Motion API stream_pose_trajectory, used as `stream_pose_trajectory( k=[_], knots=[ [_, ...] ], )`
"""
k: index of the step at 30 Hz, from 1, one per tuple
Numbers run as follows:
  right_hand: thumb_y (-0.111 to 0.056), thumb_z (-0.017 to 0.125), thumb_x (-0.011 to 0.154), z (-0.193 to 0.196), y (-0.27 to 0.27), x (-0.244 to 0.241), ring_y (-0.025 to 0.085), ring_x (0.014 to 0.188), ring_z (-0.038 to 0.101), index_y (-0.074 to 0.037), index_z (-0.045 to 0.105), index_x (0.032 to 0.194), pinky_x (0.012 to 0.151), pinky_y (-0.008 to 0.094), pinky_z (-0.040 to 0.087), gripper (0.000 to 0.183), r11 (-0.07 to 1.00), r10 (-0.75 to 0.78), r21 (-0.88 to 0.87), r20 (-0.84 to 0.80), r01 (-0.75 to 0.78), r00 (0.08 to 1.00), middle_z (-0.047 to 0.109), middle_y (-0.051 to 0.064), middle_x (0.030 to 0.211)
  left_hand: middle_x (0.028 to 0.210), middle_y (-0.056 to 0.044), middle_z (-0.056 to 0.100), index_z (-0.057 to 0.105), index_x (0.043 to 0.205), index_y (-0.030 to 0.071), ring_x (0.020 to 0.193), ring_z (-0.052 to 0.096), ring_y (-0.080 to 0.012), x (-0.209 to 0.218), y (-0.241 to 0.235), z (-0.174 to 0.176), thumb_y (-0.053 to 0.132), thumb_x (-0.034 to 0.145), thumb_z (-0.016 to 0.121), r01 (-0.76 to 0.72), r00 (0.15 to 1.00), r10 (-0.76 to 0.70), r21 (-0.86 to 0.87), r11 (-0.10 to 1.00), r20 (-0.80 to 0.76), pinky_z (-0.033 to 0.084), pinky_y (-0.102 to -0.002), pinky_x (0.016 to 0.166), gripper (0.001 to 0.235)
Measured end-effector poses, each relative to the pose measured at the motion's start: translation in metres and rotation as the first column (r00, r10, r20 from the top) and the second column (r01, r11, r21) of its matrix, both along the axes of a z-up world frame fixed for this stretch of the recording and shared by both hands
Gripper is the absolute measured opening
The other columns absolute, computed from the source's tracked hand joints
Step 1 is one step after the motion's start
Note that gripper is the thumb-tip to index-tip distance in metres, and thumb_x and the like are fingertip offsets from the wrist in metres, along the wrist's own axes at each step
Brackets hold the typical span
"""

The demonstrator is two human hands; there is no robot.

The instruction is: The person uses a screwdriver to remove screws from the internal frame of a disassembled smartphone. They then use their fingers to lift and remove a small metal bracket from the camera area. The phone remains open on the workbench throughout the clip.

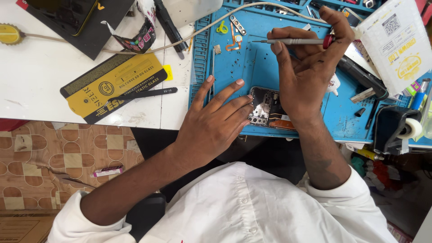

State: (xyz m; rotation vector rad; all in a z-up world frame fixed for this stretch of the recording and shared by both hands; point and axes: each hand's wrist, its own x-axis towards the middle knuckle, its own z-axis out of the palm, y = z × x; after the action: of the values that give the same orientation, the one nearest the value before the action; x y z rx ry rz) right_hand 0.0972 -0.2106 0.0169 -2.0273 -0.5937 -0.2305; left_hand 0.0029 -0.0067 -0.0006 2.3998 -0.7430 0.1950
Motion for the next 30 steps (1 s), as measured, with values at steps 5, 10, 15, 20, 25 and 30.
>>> stream_pose_trajectory(
  k=[5, 10, 15, 20, 25, 30],
  knots=[
    [0.016, 0.062, 0.117, 0.001, 0.003, -0.002, 0.03, 0.121, 0.072, -0.017, 0.014, 0.149, 0.109, 0.038, 0.065, 0.066, 1.0, -0.018, 0.005, 0.002, 0.018, 1.0, 0.061, 0.026, 0.127, 0.134, 0.002, 0.066, 0.072, 0.127, 0.014, 0.147, 0.045, -0.0185, 0.0, 0.001, 0.0, 0.029, 0.101, 0.073, 0.002, 1.0, -0.002, -0.008, 1.0, 0.0, 0.018, -0.057, 0.129, 0.03],
    [0.016, 0.063, 0.119, 0.003, -0.006, -0.009, 0.03, 0.117, 0.074, -0.019, 0.015, 0.152, 0.107, 0.039, 0.065, 0.068, 0.999, -0.029, 0.047, 0.005, 0.028, 1.0, 0.065, 0.024, 0.124, 0.134, 0.001, 0.066, 0.071, 0.129, 0.013, 0.147, 0.045, -0.0192, 0.001, 0.002, 0.001, 0.028, 0.101, 0.073, 0.012, 1.0, -0.012, -0.015, 1.0, -0.001, 0.019, -0.057, 0.128, 0.032],
    [0.013, 0.063, 0.125, 0.003, -0.026, -0.039, 0.028, 0.111, 0.074, -0.02, 0.013, 0.155, 0.098, 0.038, 0.064, 0.067, 0.985, -0.097, 0.134, -0.114, 0.112, 0.989, 0.066, 0.022, 0.122, 0.131, -0.003, 0.066, 0.062, 0.136, 0.007, 0.146, 0.047, -0.0208, 0.003, 0.003, -0.002, 0.014, 0.101, 0.068, 0.029, 0.999, -0.03, -0.054, 0.998, -0.03, 0.018, -0.058, 0.128, 0.036],
    [0.011, 0.063, 0.116, -0.002, -0.035, -0.089, 0.026, 0.097, 0.077, -0.017, 0.018, 0.15, 0.089, 0.037, 0.072, 0.063, 0.96, -0.154, 0.191, -0.258, 0.207, 0.954, 0.069, 0.023, 0.114, 0.14, -0.004, 0.063, 0.052, 0.144, 0.004, 0.147, 0.048, -0.0196, 0.002, 0.004, -0.005, 0.005, 0.101, 0.064, 0.021, 0.999, -0.022, -0.04, 0.999, -0.035, 0.019, -0.056, 0.131, 0.044],
    [0.013, 0.064, 0.112, -0.017, -0.035, -0.116, 0.028, 0.096, 0.076, -0.017, 0.018, 0.148, 0.087, 0.037, 0.072, 0.065, 0.949, -0.123, 0.24, -0.32, 0.205, 0.939, 0.063, 0.022, 0.113, 0.144, -0.001, 0.058, 0.051, 0.144, 0.005, 0.147, 0.048, -0.0182, -0.001, 0.001, -0.008, 0.009, 0.107, 0.066, 0.009, 1.0, -0.01, -0.031, 0.999, -0.027, 0.02, -0.055, 0.132, 0.04],
    [0.014, 0.062, 0.11, -0.026, -0.039, -0.116, 0.029, 0.096, 0.076, -0.018, 0.018, 0.148, 0.087, 0.037, 0.072, 0.067, 0.965, -0.065, 0.231, -0.251, 0.124, 0.966, 0.064, 0.023, 0.114, 0.145, -0.003, 0.056, 0.051, 0.144, 0.004, 0.147, 0.045, -0.0189, -0.003, 0.0, -0.008, 0.016, 0.104, 0.07, 0.017, 0.998, -0.02, -0.05, 0.999, -0.066, 0.02, -0.056, 0.13, 0.046]
  ],
)
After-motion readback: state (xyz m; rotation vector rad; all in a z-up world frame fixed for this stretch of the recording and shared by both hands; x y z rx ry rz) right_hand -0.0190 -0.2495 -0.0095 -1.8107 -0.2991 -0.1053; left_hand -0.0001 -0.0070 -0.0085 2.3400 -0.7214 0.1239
